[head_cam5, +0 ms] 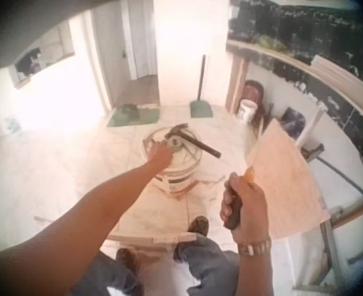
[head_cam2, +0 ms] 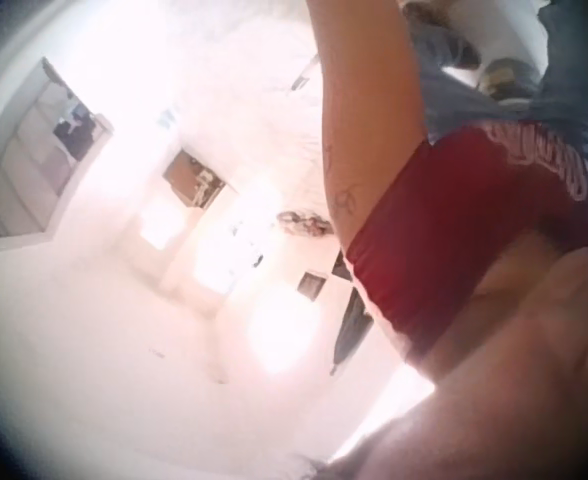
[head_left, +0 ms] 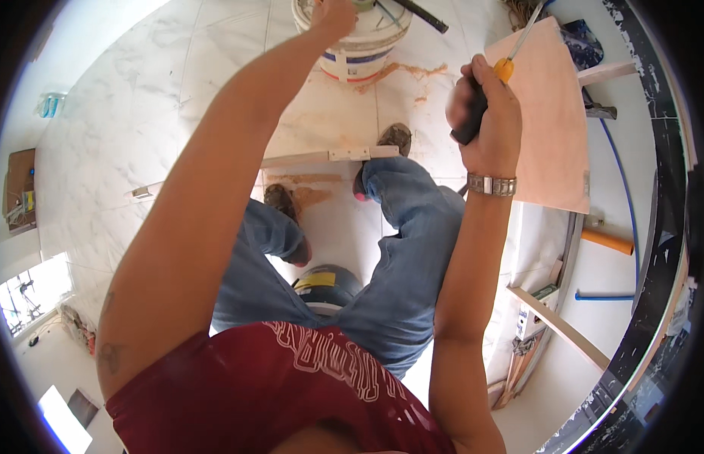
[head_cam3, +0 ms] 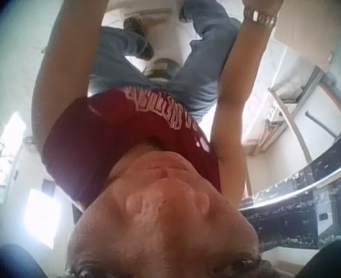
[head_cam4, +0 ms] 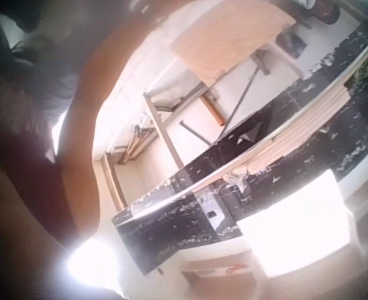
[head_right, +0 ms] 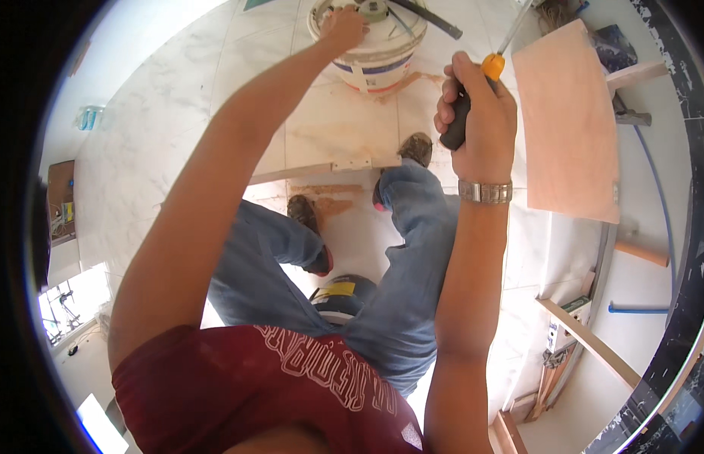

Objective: The person attaches a metal hinge to a curved piece of wood by using a utility knife to clear debris, hammering a small guide hole, and then driving a screw with a screwdriver.

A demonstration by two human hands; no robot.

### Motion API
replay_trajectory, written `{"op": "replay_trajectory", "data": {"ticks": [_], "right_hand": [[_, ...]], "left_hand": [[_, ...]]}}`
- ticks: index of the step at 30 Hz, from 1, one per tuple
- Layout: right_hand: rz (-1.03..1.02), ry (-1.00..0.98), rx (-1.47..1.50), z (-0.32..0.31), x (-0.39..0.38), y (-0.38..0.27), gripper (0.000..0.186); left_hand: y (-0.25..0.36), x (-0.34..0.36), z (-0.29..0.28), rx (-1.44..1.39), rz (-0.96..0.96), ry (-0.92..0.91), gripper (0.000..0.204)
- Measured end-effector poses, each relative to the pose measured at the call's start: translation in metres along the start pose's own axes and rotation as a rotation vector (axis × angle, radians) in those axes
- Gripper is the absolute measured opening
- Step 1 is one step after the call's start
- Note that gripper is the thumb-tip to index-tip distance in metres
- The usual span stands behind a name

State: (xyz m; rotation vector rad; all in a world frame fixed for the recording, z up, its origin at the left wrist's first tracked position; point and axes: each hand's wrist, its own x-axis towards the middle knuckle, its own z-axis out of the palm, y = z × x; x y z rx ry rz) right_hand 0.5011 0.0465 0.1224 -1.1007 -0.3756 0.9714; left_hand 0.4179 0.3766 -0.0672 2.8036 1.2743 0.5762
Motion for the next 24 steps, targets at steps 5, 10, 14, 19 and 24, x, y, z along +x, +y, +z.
{"op": "replay_trajectory", "data": {"ticks": [5,10,14,19,24], "right_hand": [[-0.028,-0.018,-0.121,-0.011,0.000,0.000,0.026],[0.055,-0.053,-0.587,0.005,0.003,0.028,0.025],[0.135,-0.310,-0.935,-0.003,0.012,0.073,0.028],[-0.123,-0.474,-1.197,0.030,0.000,0.111,0.035],[-0.069,-0.442,-1.454,0.000,-0.016,0.099,0.043]], "left_hand": [[0.008,0.024,0.009,0.268,0.136,-0.205,0.029],[-0.010,0.006,-0.007,0.381,0.152,0.018,0.025],[-0.033,-0.007,-0.017,0.111,0.045,-0.053,0.023],[-0.087,-0.017,-0.016,-0.268,0.010,-0.054,0.023],[-0.023,-0.007,0.004,0.009,0.236,-0.159,0.033]]}}
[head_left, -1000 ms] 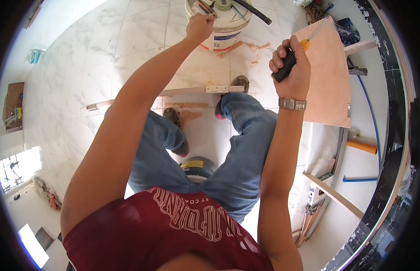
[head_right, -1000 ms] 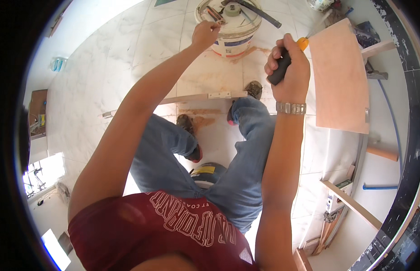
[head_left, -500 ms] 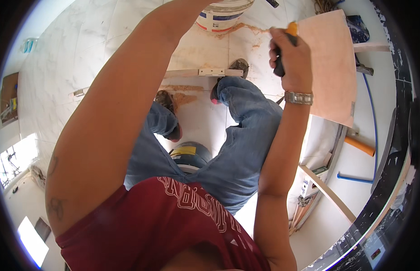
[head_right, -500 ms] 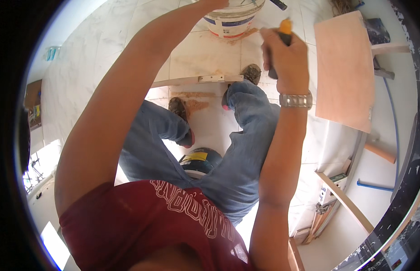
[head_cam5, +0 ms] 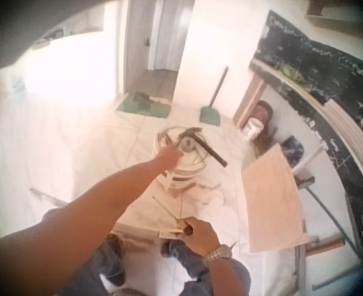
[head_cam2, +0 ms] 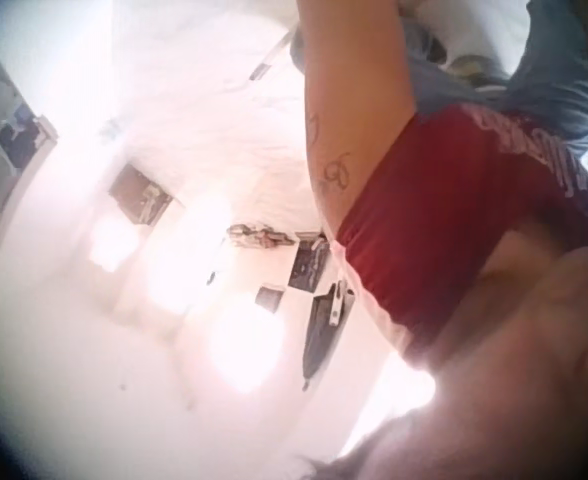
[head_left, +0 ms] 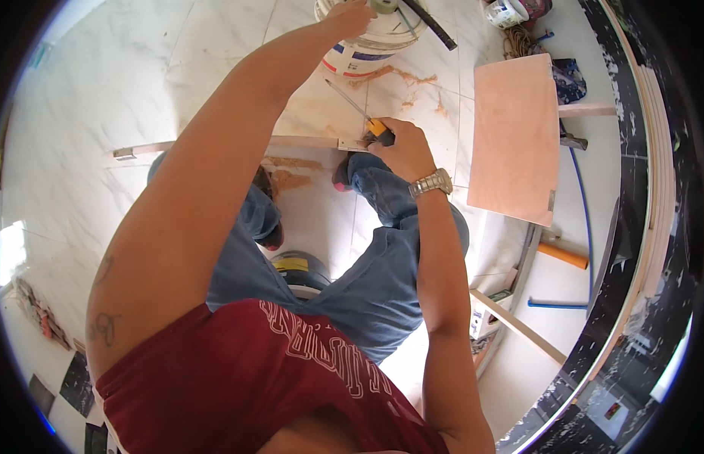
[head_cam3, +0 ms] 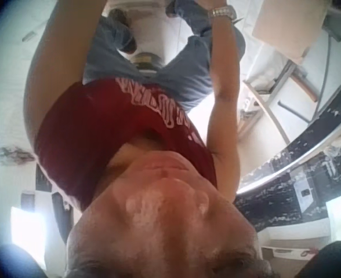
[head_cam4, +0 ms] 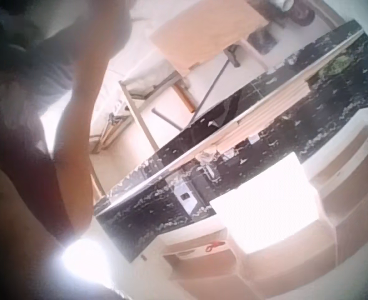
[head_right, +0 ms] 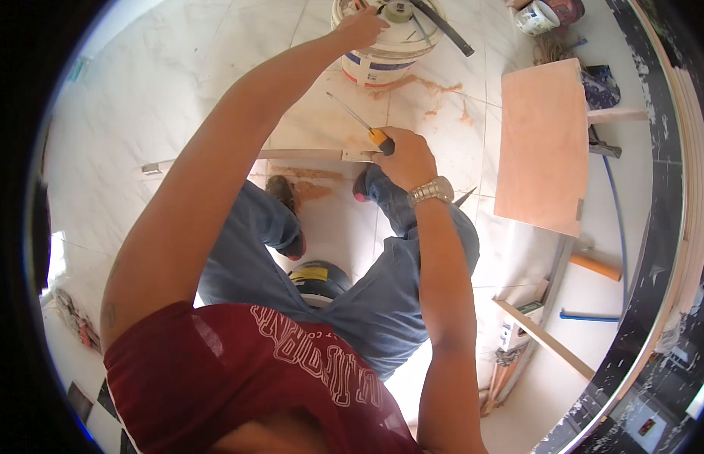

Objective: The person attaches a metal hinge to a curved piece of wood by using a utility knife to clear debris, hammering a small guide hole, and then driving a screw with a screwdriver.

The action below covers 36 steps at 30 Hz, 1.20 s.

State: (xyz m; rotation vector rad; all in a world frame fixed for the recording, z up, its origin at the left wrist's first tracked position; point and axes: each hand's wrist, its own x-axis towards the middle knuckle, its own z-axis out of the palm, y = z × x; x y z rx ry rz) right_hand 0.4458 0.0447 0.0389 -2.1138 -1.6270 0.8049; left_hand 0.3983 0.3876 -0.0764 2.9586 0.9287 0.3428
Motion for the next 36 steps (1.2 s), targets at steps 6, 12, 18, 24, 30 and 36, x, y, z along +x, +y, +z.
{"op": "replay_trajectory", "data": {"ticks": [6,12,18,24,30,36], "right_hand": [[-0.170,-0.192,-0.082,0.002,0.011,-0.016,0.044],[-0.136,-0.106,-0.118,-0.001,0.001,-0.004,0.036],[-0.168,-0.038,-0.021,0.008,0.005,-0.008,0.039],[-0.453,-0.075,0.072,-0.007,-0.008,-0.005,0.036],[0.191,0.085,0.292,-0.050,-0.030,-0.040,0.039],[0.191,0.075,0.558,-0.048,-0.084,-0.057,0.040]], "left_hand": [[-0.024,0.022,0.018,0.150,-0.206,0.088,0.023],[0.016,0.021,0.006,0.116,-0.087,0.113,0.023],[-0.011,-0.015,-0.063,-0.570,-0.481,0.360,0.024],[-0.045,-0.139,-0.138,-1.421,-0.557,0.388,0.024],[0.055,-0.254,-0.129,-1.554,-0.510,0.171,0.043],[0.090,-0.270,-0.128,-1.086,-0.300,0.064,0.029]]}}
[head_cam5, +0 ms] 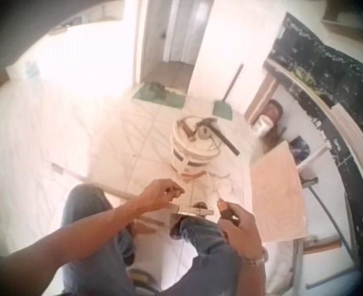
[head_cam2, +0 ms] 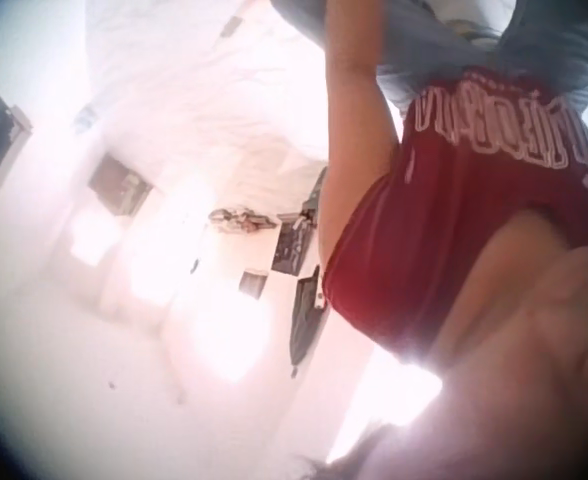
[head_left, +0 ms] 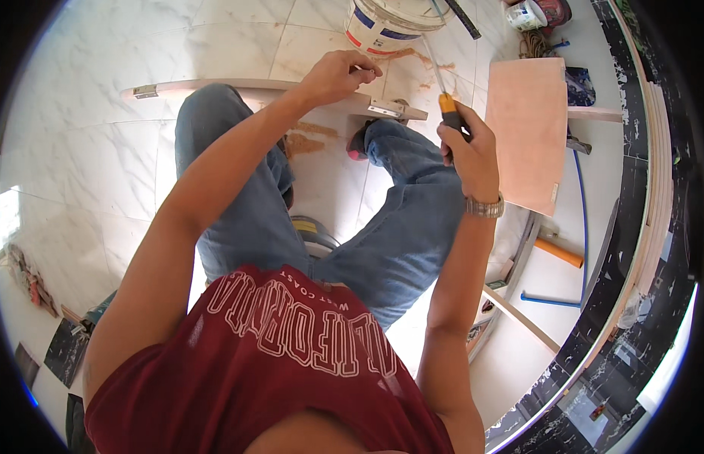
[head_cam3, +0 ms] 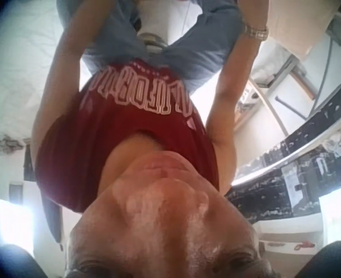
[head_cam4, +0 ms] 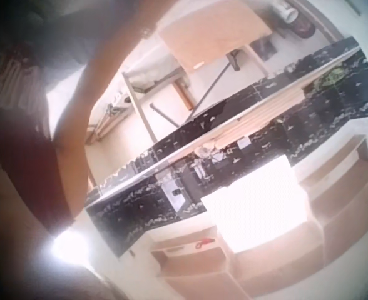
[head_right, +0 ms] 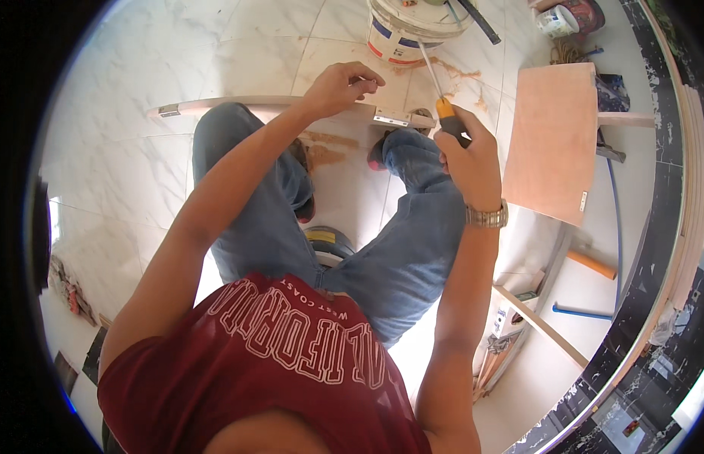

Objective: The person attaches a metal hinge to a curved piece of wood by using a utility knife to clear debris, hammering a small guide hole, and then driving a screw with a screwdriver.

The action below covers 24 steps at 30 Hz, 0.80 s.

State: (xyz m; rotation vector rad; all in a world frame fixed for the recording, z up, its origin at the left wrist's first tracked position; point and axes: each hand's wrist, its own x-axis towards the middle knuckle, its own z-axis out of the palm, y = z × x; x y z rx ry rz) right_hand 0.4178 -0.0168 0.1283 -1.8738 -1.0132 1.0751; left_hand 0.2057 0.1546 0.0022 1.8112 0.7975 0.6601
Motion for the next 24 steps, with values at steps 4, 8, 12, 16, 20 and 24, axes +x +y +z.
{"op": "replay_trajectory", "data": {"ticks": [4,8,12,16,20,24], "right_hand": [[-0.233,0.063,-0.390,0.012,0.006,0.022,0.034],[-0.394,0.144,-0.599,0.044,0.046,0.051,0.036],[-0.337,0.054,-0.362,0.063,0.065,0.071,0.039],[-0.251,0.046,-0.361,0.075,0.069,0.077,0.033],[-0.258,0.043,-0.300,0.080,0.068,0.076,0.029],[-0.215,0.052,-0.318,0.082,0.068,0.075,0.027]], "left_hand": [[0.005,0.005,-0.002,-0.061,-0.094,-0.171,0.022],[0.004,0.008,-0.002,-0.059,-0.040,-0.262,0.017],[-0.006,0.011,-0.002,-0.165,-0.086,-0.307,0.019],[-0.005,0.009,0.000,-0.083,-0.077,-0.300,0.020],[-0.001,0.009,-0.003,-0.024,-0.097,-0.285,0.023],[-0.001,0.010,-0.002,-0.021,-0.073,-0.288,0.025]]}}
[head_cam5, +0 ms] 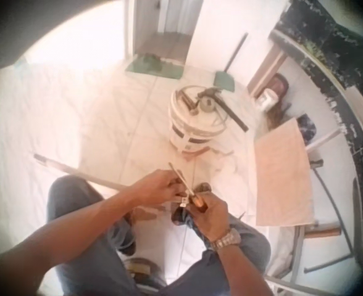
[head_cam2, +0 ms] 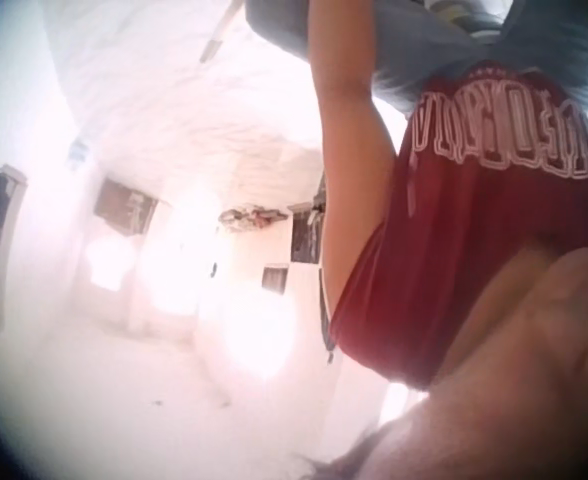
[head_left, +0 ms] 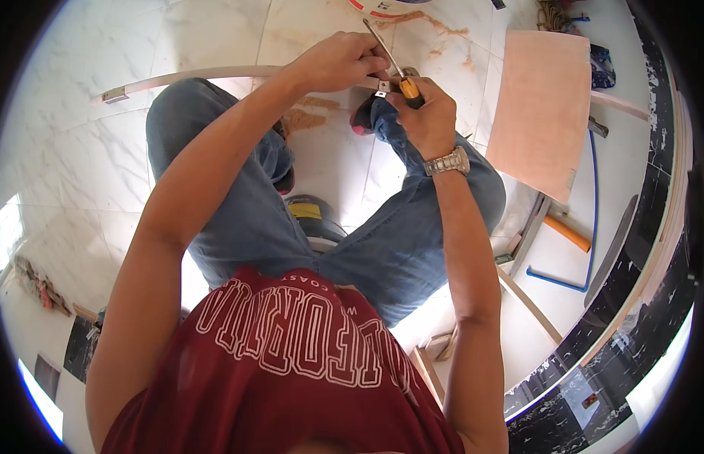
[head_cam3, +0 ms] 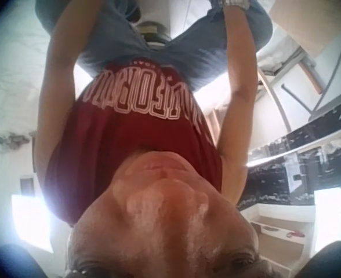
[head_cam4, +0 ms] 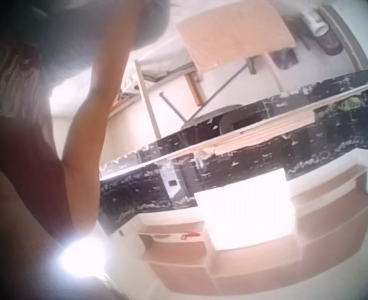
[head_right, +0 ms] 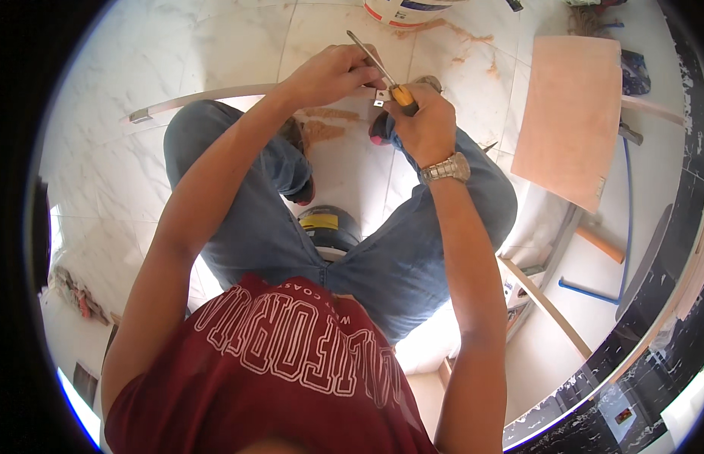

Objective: The person attaches a metal hinge to a curved piece of wood by using a utility knife to clear debris, hammering a small guide hole, and then driving a screw with a screwdriver.

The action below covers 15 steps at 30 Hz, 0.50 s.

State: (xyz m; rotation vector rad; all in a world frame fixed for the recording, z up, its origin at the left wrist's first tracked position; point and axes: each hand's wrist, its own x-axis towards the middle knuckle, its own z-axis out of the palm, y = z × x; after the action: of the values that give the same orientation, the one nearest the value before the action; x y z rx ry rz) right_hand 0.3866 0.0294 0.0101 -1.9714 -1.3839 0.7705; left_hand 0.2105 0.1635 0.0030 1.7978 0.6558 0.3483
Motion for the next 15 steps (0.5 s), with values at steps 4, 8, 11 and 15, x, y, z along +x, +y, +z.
{"op": "replay_trajectory", "data": {"ticks": [4,8,11,15], "right_hand": [[0.028,0.036,-0.007,0.0007,0.0001,-0.0033,0.024],[-0.024,0.058,-0.082,0.0005,0.0022,-0.0070,0.023],[0.015,0.051,0.018,0.0023,0.0010,-0.0038,0.023],[0.021,0.008,-0.007,-0.0039,0.0046,-0.0021,0.026]], "left_hand": [[0.0077,-0.0009,-0.0002,0.044,-0.028,0.025,0.026],[0.0057,0.0008,0.0005,0.049,-0.038,0.034,0.027],[0.0059,-0.0009,0.0002,0.051,-0.033,0.036,0.028],[0.0048,0.0000,-0.0019,-0.042,-0.064,0.005,0.026]]}}
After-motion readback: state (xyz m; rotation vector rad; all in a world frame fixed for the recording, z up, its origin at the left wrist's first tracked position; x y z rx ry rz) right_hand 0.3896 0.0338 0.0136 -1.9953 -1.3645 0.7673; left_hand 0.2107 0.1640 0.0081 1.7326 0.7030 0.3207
